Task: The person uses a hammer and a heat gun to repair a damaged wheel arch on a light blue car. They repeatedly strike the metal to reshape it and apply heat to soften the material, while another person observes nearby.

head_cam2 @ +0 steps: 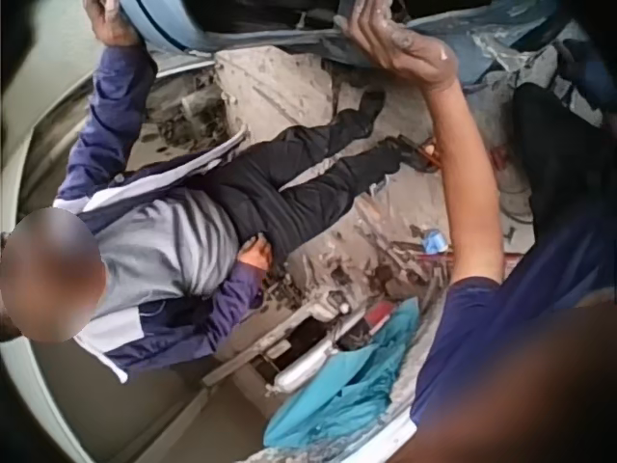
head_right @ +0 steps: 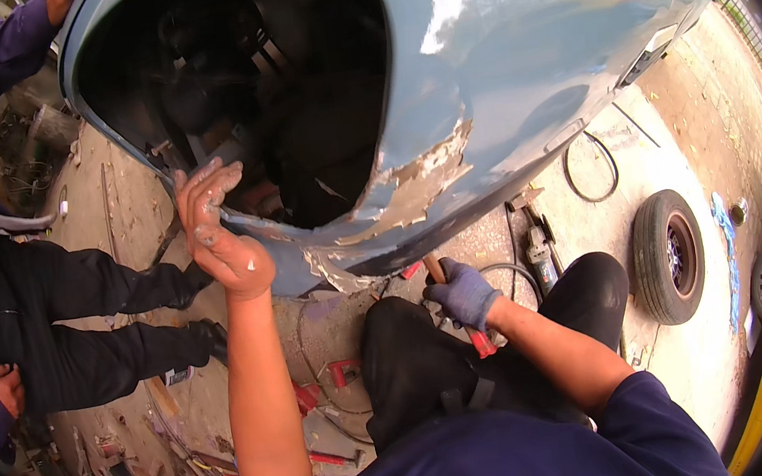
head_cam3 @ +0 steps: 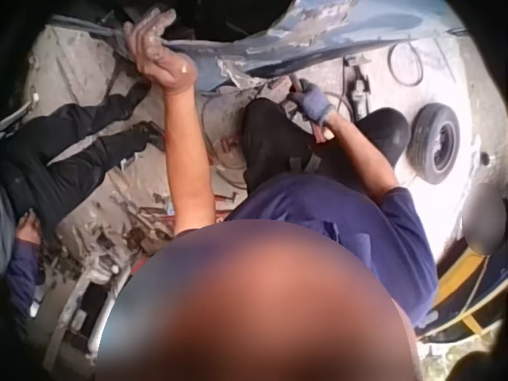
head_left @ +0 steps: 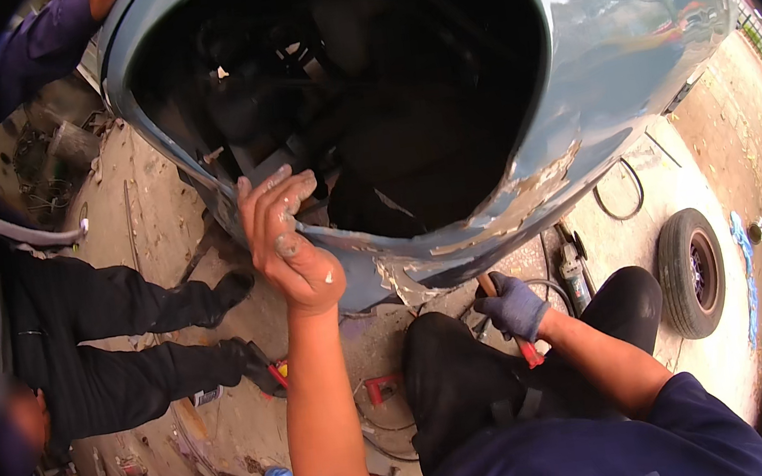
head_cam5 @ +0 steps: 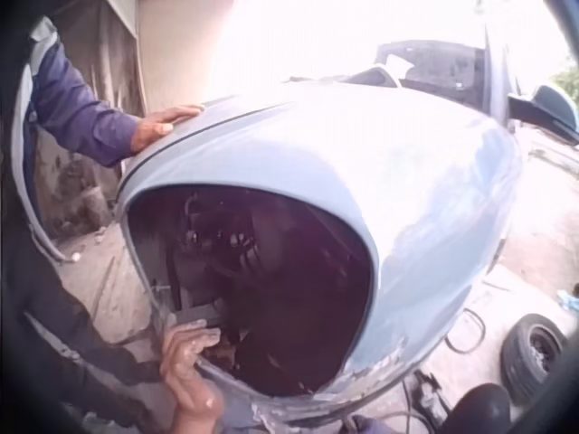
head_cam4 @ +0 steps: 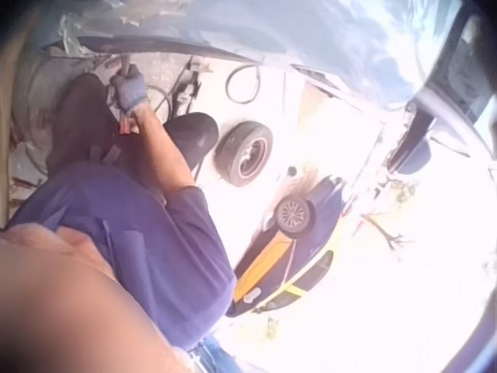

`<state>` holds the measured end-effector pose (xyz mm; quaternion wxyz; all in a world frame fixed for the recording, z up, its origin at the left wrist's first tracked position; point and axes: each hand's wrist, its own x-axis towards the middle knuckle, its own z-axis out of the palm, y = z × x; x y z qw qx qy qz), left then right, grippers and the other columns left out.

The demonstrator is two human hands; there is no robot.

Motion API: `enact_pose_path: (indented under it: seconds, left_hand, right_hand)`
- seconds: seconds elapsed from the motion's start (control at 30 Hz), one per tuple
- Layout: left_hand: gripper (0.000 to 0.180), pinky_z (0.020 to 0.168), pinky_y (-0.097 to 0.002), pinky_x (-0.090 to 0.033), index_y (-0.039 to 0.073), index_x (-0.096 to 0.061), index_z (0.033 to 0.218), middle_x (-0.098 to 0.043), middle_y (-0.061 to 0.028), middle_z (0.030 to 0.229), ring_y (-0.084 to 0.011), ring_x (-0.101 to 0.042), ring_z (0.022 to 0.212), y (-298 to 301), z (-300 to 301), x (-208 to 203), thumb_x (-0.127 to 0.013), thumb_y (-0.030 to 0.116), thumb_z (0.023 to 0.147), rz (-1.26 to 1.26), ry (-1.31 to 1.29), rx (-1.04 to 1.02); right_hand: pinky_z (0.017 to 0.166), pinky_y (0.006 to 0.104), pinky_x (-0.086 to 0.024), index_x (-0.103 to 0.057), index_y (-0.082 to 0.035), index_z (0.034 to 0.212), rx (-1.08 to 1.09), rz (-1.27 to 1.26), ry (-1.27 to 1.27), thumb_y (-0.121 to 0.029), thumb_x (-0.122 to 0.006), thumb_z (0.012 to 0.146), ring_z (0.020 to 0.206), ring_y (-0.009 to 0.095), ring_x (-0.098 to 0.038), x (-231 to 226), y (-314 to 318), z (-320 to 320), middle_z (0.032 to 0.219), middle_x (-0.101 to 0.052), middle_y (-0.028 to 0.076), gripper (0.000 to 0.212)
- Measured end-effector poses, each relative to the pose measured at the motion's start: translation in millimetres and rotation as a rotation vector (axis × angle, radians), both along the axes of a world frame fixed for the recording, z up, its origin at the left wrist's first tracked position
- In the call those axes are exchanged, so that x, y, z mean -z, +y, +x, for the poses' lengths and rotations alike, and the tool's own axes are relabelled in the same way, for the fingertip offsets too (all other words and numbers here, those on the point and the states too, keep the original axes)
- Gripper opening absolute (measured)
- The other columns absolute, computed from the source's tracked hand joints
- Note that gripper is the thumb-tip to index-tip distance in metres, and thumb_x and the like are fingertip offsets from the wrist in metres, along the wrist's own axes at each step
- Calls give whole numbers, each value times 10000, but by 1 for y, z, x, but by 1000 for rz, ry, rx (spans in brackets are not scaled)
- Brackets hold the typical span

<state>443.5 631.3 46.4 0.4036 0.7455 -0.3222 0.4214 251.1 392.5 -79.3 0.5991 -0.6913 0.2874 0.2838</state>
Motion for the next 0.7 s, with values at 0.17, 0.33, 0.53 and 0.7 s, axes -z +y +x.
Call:
enact_pose_path:
  seconds: [0.17, 0.33, 0.53, 0.7]
  left_hand:
    - [681, 1197, -574, -389, -11, -755, 1070, -779, -154, 1087, -383, -700, 1124, 7, 4, 4, -203, 373, 1178, 92, -22, -43]
    - [606, 1174, -566, -410, -27, -759, 1083, -785, -163, 1080, -405, -699, 1108, 8, 12, 15, -285, 342, 1168, 70, -88, -75]
    - [641, 1140, -529, -446, 11, -791, 1009, -792, -161, 1043, -432, -699, 1040, 3, 14, 15, -283, 366, 1172, 44, -91, -47]
    - [576, 934, -512, -515, 92, -818, 966, -763, -168, 987, -452, -671, 1000, 9, 15, 20, -347, 359, 1160, 40, -132, -133]
  right_hand:
    - [441, 364, -446, -697, -34, 873, 244, 231, 353, -199, -688, 1000, 479, 182, -524, 71, -18, -59, 641, -564, 37, 209]
    - [411, 370, -396, -587, -122, 814, 601, 313, 311, -207, -685, 1009, 436, 205, -482, 120, -28, -94, 592, -531, 30, 234]
    - [512, 406, -492, -616, -38, 999, 796, -36, 165, -145, -745, 933, 523, 233, -583, 166, -44, -93, 701, -613, 77, 180]
    - [970, 441, -605, -720, -30, 1270, 135, -688, 311, -308, -714, 884, 1175, 389, -744, 220, -59, -118, 1233, -764, 250, 476]
